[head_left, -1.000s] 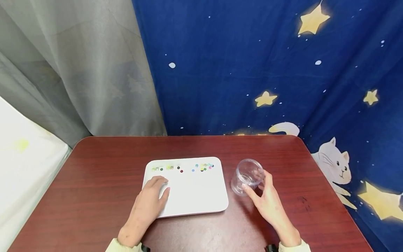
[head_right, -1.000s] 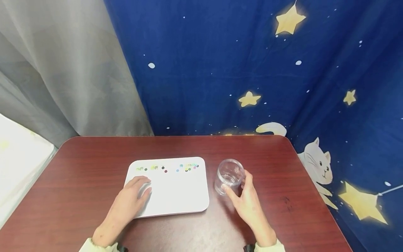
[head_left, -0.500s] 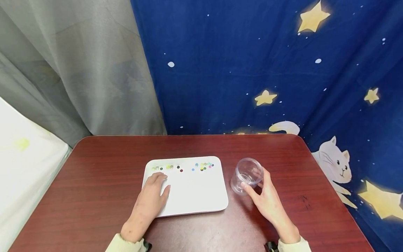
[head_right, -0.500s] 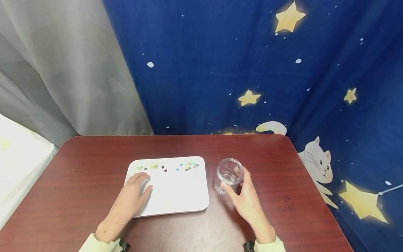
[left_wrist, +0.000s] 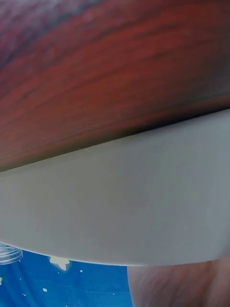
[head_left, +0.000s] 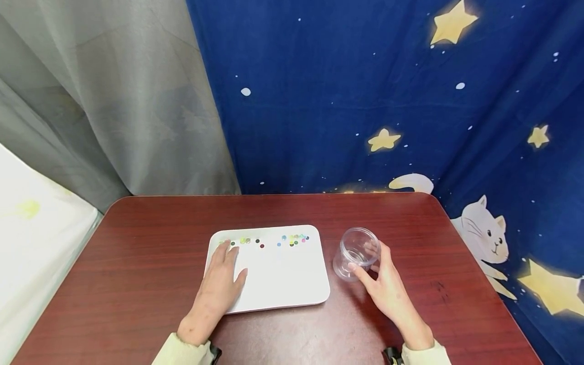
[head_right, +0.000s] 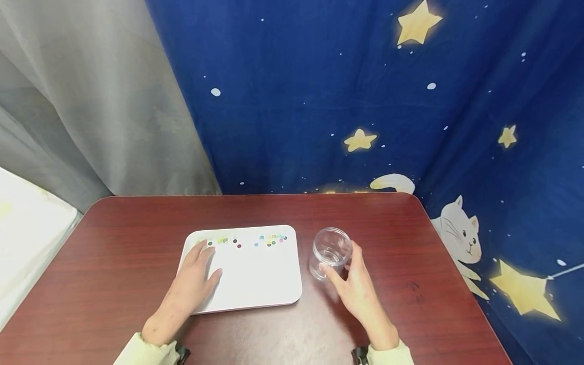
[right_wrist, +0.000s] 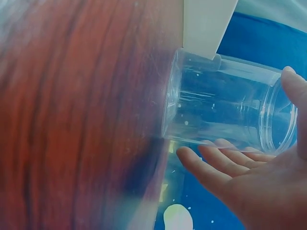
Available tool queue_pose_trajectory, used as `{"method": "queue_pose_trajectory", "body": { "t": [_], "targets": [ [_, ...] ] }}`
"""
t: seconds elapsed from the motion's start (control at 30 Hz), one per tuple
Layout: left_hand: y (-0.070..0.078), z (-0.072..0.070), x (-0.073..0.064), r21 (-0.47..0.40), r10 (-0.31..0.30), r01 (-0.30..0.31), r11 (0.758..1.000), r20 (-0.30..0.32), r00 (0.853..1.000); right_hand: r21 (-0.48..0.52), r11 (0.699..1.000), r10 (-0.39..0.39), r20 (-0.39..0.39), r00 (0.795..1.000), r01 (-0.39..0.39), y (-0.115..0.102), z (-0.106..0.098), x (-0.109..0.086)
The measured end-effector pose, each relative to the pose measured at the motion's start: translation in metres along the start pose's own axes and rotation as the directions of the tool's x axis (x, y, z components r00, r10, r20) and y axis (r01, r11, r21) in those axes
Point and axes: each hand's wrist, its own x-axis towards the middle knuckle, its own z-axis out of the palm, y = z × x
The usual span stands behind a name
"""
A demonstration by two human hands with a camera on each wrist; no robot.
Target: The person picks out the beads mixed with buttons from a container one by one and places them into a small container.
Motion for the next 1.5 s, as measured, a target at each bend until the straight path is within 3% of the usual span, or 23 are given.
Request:
{"method": "queue_pose_trajectory", "body": {
  "t": [0.23, 0.63, 0.97, 1.2, 1.5],
  "targets": [
    [-0.0004, 0.0002, -0.0012, 0.049, -0.035, 0.030, 0.998, 0.091, 0.995, 0.013, 1.000, 0.010, 0.010, 1.000, -0.010, 0.0009, 0.0013, -0.0009],
    [0.0007, 0.0017, -0.0005, 0.065, -0.081, 0.074, 0.995, 0.115, 0.990, 0.019, 1.000, 0.022, 0.028, 0.999, -0.022, -0.0007, 0.0011, -0.0020],
    [0.0004, 0.0024, -0.0003, 0.093, -0.070, 0.063, 0.994, 0.073, 0.995, 0.021, 0.999, 0.042, 0.043, 0.998, -0.043, -0.0023, 0.0016, -0.0020],
    [0.0012, 0.0030, 0.0029, 0.109, -0.125, 0.113, 0.988, 0.112, 0.986, 0.033, 0.998, 0.051, 0.051, 0.997, -0.053, -0.0021, 0.0015, -0.0005],
    [0.0047, 0.0017, 0.0058, 0.107, -0.160, 0.151, 0.983, 0.076, 0.984, 0.039, 0.998, 0.048, 0.049, 0.998, -0.050, -0.0002, 0.0025, -0.0015]
  ]
}}
